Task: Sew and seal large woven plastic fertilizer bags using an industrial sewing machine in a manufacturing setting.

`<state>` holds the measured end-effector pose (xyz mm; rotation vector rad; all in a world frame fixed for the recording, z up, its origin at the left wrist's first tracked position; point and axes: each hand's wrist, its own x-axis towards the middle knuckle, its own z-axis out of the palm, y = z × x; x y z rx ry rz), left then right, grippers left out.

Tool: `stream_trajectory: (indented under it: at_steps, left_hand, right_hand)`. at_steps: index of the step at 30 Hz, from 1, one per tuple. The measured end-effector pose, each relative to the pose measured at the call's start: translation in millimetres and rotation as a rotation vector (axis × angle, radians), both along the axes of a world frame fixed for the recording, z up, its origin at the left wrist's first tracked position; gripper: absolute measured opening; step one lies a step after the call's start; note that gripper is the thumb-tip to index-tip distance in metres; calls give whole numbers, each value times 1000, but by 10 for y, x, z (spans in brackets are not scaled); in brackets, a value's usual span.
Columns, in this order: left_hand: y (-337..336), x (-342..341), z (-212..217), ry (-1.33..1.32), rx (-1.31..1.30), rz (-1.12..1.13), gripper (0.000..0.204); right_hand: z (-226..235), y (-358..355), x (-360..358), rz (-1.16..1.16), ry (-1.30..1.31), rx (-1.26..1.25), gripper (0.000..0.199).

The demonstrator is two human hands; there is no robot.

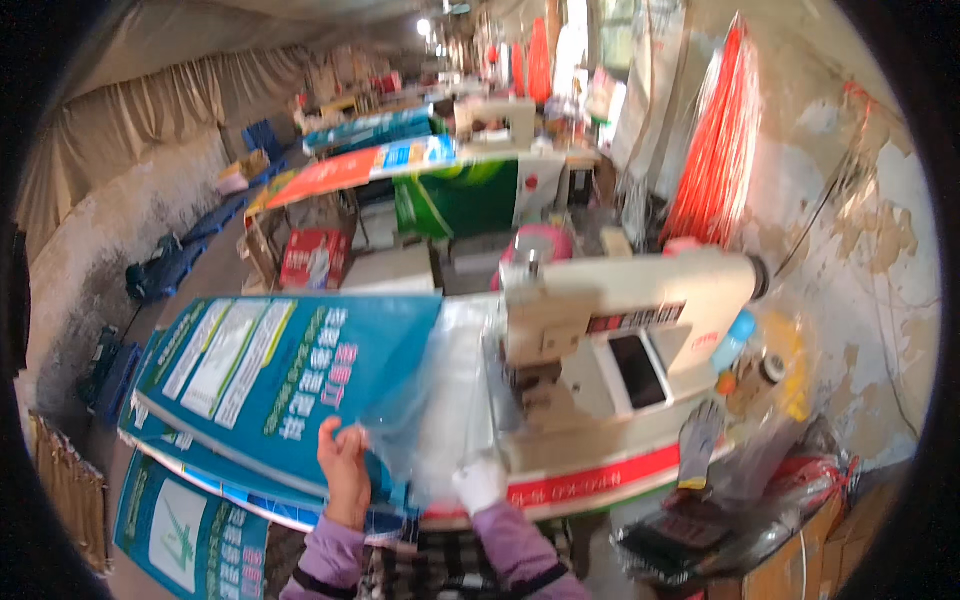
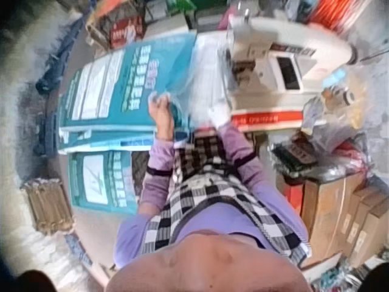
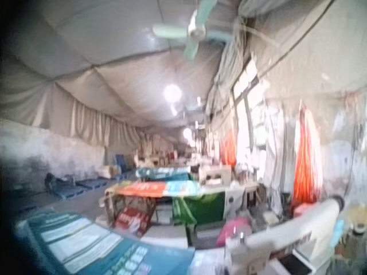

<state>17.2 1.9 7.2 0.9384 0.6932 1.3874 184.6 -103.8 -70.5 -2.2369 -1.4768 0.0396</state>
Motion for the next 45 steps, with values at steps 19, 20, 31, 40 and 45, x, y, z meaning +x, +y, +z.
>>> stream_trajectory:
  at_steps: [19, 20, 31, 40, 45]
  left_hand:
    - [435, -204, 89, 1721, 803, -508, 27]
    - [462, -227, 147, 1977, 857, -547, 20]
    - [418, -335, 91, 1135, 180, -545, 32]
    - [-69, -597, 254, 1350, 721, -200, 17]
    - [-288, -911, 325, 1278, 492, 0, 4]
  right_hand:
    - [456, 293, -661, 373, 679, 572, 15]
    - [450, 263, -640, 397, 713, 513, 15]
    - [573, 129, -718, 564, 378, 492, 18]
    - [934, 522, -206, -24, 466, 297, 50]
    - [541, 391, -26, -104, 601, -98, 48]
